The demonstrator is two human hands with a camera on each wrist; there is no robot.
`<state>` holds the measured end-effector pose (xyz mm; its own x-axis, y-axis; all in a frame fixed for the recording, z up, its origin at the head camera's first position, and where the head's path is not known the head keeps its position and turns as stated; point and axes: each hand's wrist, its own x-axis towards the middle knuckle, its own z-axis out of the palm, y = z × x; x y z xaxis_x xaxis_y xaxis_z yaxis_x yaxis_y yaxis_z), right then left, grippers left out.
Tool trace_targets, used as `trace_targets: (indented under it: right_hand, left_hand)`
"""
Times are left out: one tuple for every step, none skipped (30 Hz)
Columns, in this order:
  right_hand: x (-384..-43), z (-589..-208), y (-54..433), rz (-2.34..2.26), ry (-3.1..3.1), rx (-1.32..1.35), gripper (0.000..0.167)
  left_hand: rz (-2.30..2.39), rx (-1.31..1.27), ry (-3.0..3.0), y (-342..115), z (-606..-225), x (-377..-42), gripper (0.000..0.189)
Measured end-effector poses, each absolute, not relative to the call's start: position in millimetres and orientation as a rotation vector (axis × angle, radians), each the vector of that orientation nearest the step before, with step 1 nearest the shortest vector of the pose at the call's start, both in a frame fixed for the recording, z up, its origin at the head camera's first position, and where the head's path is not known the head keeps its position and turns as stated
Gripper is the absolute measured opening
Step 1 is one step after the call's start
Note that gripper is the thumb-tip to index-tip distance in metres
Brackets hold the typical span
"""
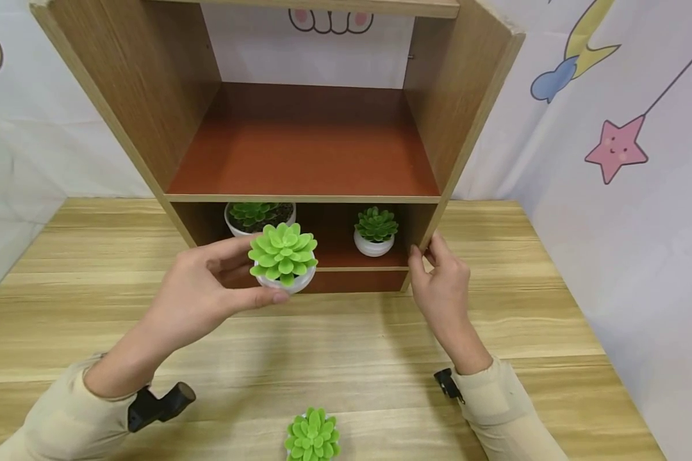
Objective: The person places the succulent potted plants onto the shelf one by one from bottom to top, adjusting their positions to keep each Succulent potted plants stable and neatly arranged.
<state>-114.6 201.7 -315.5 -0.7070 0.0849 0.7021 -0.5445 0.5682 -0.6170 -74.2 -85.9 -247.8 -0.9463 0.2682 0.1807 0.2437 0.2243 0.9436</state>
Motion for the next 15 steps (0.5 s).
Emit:
trace_targets:
  right_hand:
    - [-114.9,-315.8,201.9,1.145,-2.095,0.366,0.022]
    - [-115.4,-316.2,202.1,1.146,-2.096,0.366,0.022]
    - [-115.3,-316.1,202.0,1.148,-2.097,0.366,0.022]
    - [-115.7,-316.5,202.3,1.152,-2.098,0.367,0.022]
    - [-115.7,-316.4,202.2,1.154,-2.099,0.368,0.022]
    - [-116.1,-316.7,202.4,1.157,-2.099,0.368,0.022]
    - [-115.9,-316.4,202.3,1.161,-2.1,0.369,0.022]
    - [-115.7,-316.1,202.2,1.165,-2.1,0.37,0.022]
    - [-115.5,-315.8,202.0,1.168,-2.1,0.37,0.022]
    - [-115.7,-316.1,202.2,1.17,-2.101,0.369,0.022]
    - [-115.7,-316.0,202.2,1.172,-2.102,0.368,0.022]
    - [-115.8,-316.3,202.3,1.174,-2.101,0.367,0.022]
    - [-115.7,-316.4,202.4,1.172,-2.102,0.368,0.022]
    - [-115.7,-316.4,202.5,1.17,-2.102,0.369,0.022]
    - [-116.1,-317.2,203.0,1.164,-2.103,0.369,0.022]
  left_hand:
    - [1.874,0.504,2.445,-86.3,-247.3,-74.1,0.07]
    - [1.872,0.5,2.448,-86.6,-247.1,-74.1,0.069]
    - [1.869,0.498,2.452,-86.8,-246.9,-74.2,0.07]
    - [1.865,0.496,2.455,-87.1,-246.7,-74.3,0.07]
    - [1.862,0.493,2.46,-87.3,-246.4,-74.3,0.07]
    - [1.859,0.491,2.464,-87.6,-246.1,-74.4,0.07]
    - [1.859,0.493,2.466,-87.8,-246.1,-74.5,0.07]
    - [1.862,0.495,2.467,-88.1,-245.9,-74.7,0.071]
    - [1.867,0.497,2.466,-88.4,-245.4,-74.8,0.071]
    - [1.873,0.497,2.463,-88.7,-244.9,-74.8,0.071]
    - [1.879,0.498,2.458,-88.9,-244.6,-74.9,0.071]
    - [1.887,0.502,2.453,-89.0,-244.3,-75.1,0.071]
    - [1.892,0.505,2.451,-89.2,-243.9,-75.2,0.072]
    - [1.897,0.507,2.449,-89.4,-243.5,-75.4,0.072]
    - [1.9,0.511,2.448,-89.5,-243.1,-75.5,0.071]
